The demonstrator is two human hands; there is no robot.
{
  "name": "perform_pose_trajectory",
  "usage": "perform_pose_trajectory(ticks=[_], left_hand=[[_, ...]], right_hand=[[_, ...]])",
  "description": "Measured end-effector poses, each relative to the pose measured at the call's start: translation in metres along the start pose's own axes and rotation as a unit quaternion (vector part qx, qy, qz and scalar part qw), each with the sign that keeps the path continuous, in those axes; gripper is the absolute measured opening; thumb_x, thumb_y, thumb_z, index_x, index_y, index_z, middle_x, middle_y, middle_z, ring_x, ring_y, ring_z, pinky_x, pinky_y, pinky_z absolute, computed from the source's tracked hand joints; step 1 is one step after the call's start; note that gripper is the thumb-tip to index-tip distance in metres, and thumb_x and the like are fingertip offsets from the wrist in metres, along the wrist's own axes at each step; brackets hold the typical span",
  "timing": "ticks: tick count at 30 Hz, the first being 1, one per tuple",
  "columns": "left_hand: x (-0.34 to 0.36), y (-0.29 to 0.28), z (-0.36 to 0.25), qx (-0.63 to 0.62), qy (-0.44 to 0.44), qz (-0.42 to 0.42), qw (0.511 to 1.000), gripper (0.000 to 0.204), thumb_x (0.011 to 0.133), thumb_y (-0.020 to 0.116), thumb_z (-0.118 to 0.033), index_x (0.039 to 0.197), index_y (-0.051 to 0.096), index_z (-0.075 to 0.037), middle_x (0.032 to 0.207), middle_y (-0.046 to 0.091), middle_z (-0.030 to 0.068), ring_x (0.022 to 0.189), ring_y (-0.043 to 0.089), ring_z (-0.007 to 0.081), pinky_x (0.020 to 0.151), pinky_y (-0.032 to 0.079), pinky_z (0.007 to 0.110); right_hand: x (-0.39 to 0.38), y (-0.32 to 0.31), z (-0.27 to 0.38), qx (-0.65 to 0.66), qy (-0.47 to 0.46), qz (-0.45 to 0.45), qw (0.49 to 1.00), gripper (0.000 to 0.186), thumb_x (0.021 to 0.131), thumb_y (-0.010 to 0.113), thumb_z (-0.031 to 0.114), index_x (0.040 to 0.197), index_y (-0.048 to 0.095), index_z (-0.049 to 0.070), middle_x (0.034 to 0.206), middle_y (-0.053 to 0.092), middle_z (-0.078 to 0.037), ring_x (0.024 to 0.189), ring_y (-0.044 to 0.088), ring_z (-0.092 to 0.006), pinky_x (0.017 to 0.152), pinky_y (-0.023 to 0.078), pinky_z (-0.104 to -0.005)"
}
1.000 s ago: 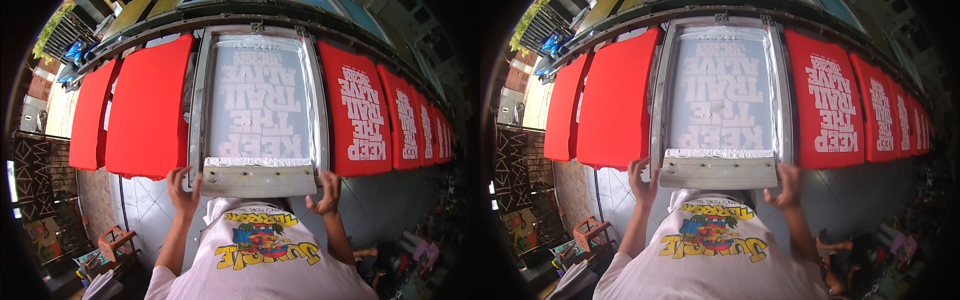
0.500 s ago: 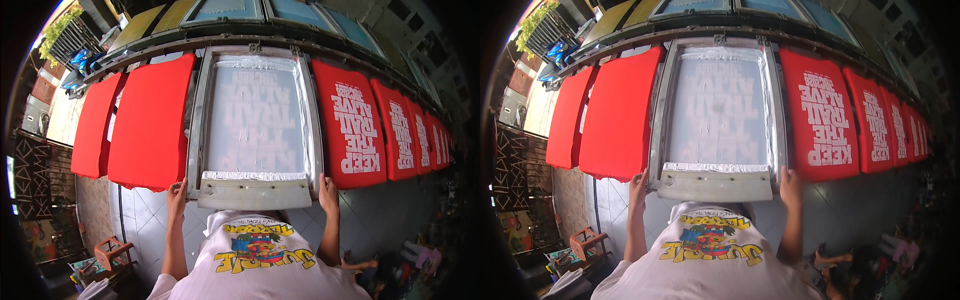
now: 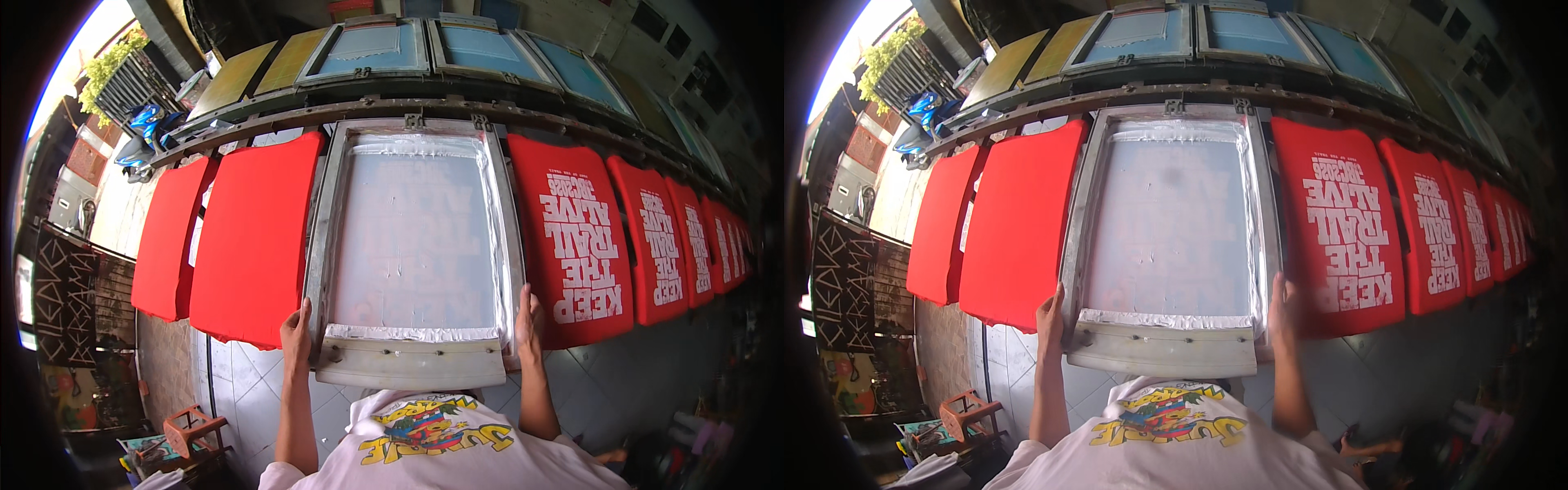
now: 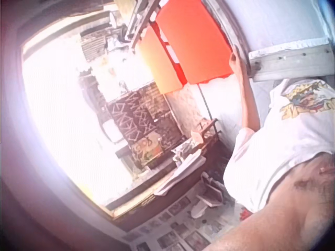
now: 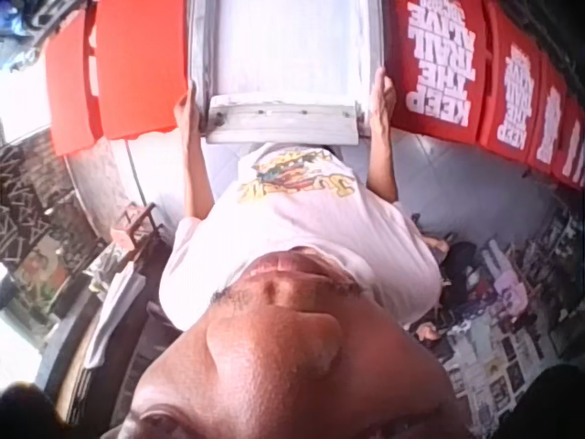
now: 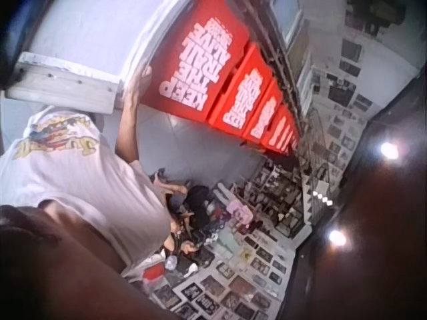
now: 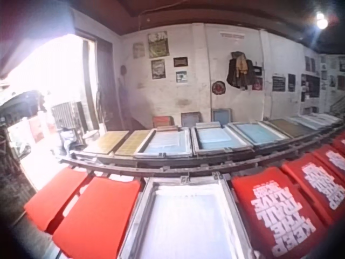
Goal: The person performs screen printing on a series of red t-shirts by lowering the printing frame onto each shirt, using a squeegee to spread white ink across the screen, and lifting the frame before moving to the next shirt on the production line.
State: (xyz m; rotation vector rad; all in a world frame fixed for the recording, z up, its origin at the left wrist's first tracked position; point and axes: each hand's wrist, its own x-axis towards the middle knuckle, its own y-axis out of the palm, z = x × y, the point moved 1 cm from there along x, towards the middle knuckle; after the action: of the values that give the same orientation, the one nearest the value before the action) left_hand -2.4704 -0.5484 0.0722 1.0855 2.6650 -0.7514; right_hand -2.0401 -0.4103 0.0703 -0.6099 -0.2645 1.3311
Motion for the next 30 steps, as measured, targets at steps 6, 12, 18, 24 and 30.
perform_pose_trajectory(ticks=[6,12,18,24,30], left_hand=[[-0.012,-0.013,0.013,-0.041,-0.010,-0.055,0.998,0.058,0.099,0.068,-0.049,0.071,0.057,0.000,0.068,0.038,-0.0066,0.067,0.032,0.0069,0.060,0.024,0.029],[-0.003,-0.082,0.029,-0.085,-0.050,-0.091,0.991,0.053,0.099,0.068,-0.047,0.083,0.070,0.003,0.072,0.051,-0.0054,0.071,0.041,0.0057,0.064,0.033,0.026],[0.060,-0.208,0.074,-0.099,-0.046,-0.089,0.990,0.049,0.099,0.070,-0.042,0.103,0.076,0.007,0.084,0.064,-0.0024,0.079,0.050,0.0061,0.072,0.041,0.025],[0.163,-0.322,0.120,-0.069,-0.053,-0.081,0.993,0.050,0.098,0.073,-0.041,0.116,0.075,0.006,0.093,0.071,0.0024,0.086,0.057,0.0078,0.080,0.044,0.024],[0.227,-0.395,0.105,-0.075,0.037,-0.035,0.996,0.051,0.097,0.075,-0.039,0.118,0.073,0.007,0.088,0.069,0.0024,0.081,0.054,0.0064,0.074,0.042,0.023]], right_hand=[[-0.012,0.019,-0.023,0.064,-0.015,-0.075,0.995,0.068,0.104,0.043,0.064,0.072,0.038,0.003,0.067,0.025,0.000,0.065,0.028,-0.0120,0.059,0.025,-0.0364],[-0.049,0.068,0.009,0.062,-0.029,-0.105,0.992,0.060,0.106,0.047,0.058,0.092,0.050,-0.001,0.079,0.040,-0.003,0.076,0.040,-0.0150,0.071,0.038,-0.0344],[-0.107,0.181,0.058,0.084,-0.081,-0.061,0.991,0.061,0.106,0.047,0.056,0.104,0.056,-0.004,0.094,0.056,-0.009,0.089,0.051,-0.0181,0.084,0.043,-0.0328],[-0.173,0.303,0.091,0.127,-0.023,-0.045,0.991,0.060,0.106,0.051,0.053,0.116,0.061,-0.006,0.099,0.063,-0.009,0.096,0.058,-0.0171,0.088,0.045,-0.0331],[-0.228,0.364,0.162,0.144,0.031,-0.026,0.989,0.064,0.103,0.053,0.060,0.102,0.059,-0.004,0.082,0.050,-0.002,0.078,0.045,-0.0118,0.072,0.039,-0.0311]])
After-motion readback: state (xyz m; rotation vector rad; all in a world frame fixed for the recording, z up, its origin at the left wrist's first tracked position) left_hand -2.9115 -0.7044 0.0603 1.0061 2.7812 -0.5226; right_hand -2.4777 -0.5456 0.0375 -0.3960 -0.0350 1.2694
